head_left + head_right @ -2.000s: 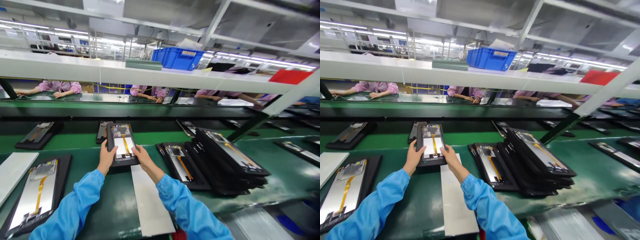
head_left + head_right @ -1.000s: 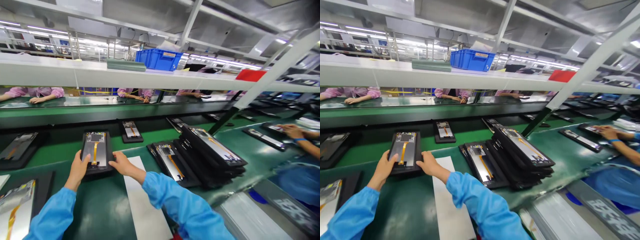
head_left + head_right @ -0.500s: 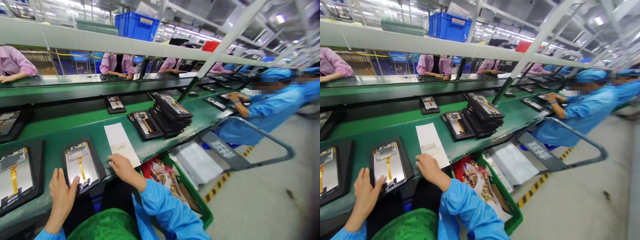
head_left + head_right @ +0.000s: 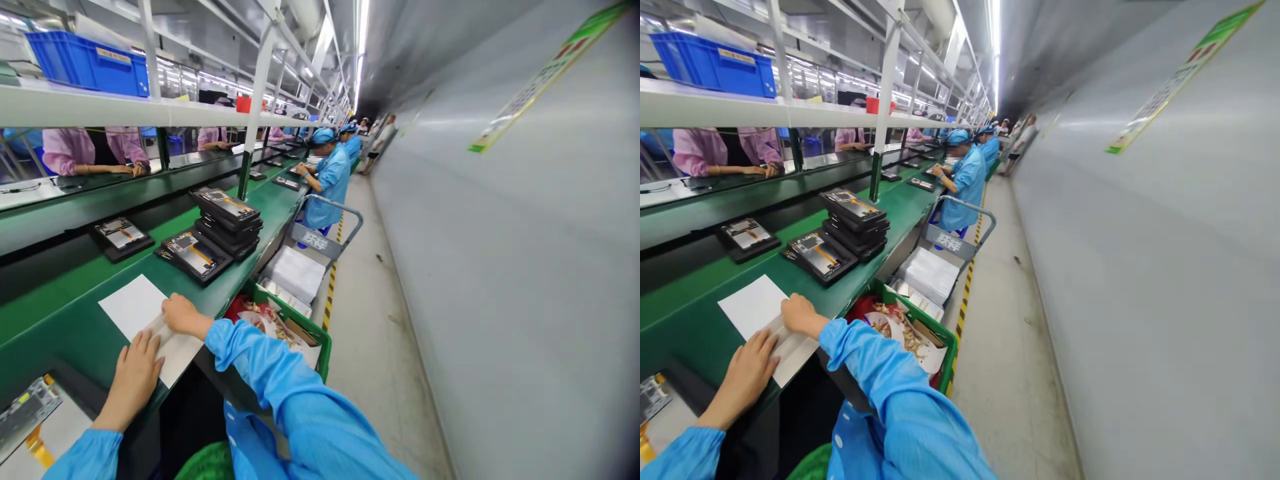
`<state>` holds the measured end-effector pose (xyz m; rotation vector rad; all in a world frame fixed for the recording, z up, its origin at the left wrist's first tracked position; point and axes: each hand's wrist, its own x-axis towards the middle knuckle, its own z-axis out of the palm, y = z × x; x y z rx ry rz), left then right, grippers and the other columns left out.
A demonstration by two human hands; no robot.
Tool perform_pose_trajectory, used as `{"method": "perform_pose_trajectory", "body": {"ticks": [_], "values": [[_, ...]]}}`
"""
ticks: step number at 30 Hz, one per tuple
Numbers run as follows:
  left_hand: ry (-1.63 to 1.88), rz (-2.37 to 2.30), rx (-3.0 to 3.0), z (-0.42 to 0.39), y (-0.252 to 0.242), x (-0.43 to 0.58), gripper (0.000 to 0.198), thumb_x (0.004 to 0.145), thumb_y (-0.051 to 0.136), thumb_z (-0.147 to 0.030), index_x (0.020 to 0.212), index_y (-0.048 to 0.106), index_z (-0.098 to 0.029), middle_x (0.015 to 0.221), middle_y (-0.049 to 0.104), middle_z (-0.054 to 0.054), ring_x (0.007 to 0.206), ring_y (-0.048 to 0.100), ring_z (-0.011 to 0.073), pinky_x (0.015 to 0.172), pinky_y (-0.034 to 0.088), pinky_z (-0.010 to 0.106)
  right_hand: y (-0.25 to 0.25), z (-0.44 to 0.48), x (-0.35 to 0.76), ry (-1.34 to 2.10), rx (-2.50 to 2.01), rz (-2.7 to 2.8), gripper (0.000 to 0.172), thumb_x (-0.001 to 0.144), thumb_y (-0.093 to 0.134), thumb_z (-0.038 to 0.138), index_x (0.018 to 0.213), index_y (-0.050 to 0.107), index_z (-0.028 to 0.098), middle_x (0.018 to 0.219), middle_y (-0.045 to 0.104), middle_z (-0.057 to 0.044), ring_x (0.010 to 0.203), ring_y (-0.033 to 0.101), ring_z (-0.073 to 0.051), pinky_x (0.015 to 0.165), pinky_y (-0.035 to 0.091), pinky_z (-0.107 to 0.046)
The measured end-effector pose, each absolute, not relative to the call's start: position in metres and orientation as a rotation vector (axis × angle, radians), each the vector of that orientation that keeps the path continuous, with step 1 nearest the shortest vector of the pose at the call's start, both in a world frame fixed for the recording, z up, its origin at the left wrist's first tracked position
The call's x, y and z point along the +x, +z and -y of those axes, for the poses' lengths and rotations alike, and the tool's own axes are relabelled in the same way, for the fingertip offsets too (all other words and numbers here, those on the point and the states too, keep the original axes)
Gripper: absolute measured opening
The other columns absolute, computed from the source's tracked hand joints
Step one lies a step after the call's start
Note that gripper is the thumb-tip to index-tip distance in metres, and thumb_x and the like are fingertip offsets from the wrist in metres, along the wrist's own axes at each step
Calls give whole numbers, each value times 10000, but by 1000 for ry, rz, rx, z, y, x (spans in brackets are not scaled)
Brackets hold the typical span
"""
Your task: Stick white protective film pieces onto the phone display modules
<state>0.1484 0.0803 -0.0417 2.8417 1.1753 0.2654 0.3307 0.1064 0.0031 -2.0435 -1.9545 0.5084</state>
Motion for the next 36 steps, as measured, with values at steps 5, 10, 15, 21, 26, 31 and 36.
{"method": "perform_pose_trajectory", "body": {"ticks": [5,10,15,21,26,31,36], "values": [[308,-1181,2836,-75,-43,144,456,979,365,-261,1340,604,-122,1512,485,192,1421,398,335,1124,355,538,2,-109,332,537,-2120,1941,272,907,591,231,1155,641,130,1181,610,-174,1023,624,-300,868,512,-415],[368,-1166,2809,-75,-44,145,452,977,374,-276,1343,596,-129,1513,484,192,1430,388,352,1133,334,551,-1,-112,331,548,-2150,1908,204,908,606,268,1073,661,163,1170,594,-141,1017,613,-270,883,499,-391],[389,-1150,2803,-74,-45,145,449,972,391,-278,1351,589,-141,1524,475,185,1430,391,357,1136,331,555,-9,-98,330,467,-2092,1887,205,925,584,243,1108,639,171,1222,560,-124,1061,565,-245,914,472,-360],[367,-1166,2801,-72,-37,146,448,964,414,-260,1360,582,-135,1524,475,191,1431,395,353,1145,320,554,-16,-80,327,416,-1911,1869,137,948,542,213,993,671,199,1209,598,-79,1147,501,-226,978,431,-332],[312,-1167,2760,-68,-24,149,470,939,469,-223,1401,542,-175,1554,444,164,1456,368,330,1167,301,547,-14,-90,338,480,-1792,1715,121,930,540,193,922,661,187,1034,658,-80,1044,575,-215,946,453,-347],[303,-1195,2732,-67,-17,156,472,939,484,-221,1406,520,-158,1570,414,174,1459,356,340,1162,300,575,8,-104,354,548,-1682,1581,264,979,419,337,930,617,170,962,687,-92,923,645,-206,856,500,-335],[482,-1234,2450,-56,11,144,357,885,553,-165,1233,618,-117,1420,553,212,1373,460,351,1124,344,546,44,-117,322,823,-1381,1599,272,944,493,433,925,593,181,926,704,-75,870,655,-188,816,515,-320]]}}
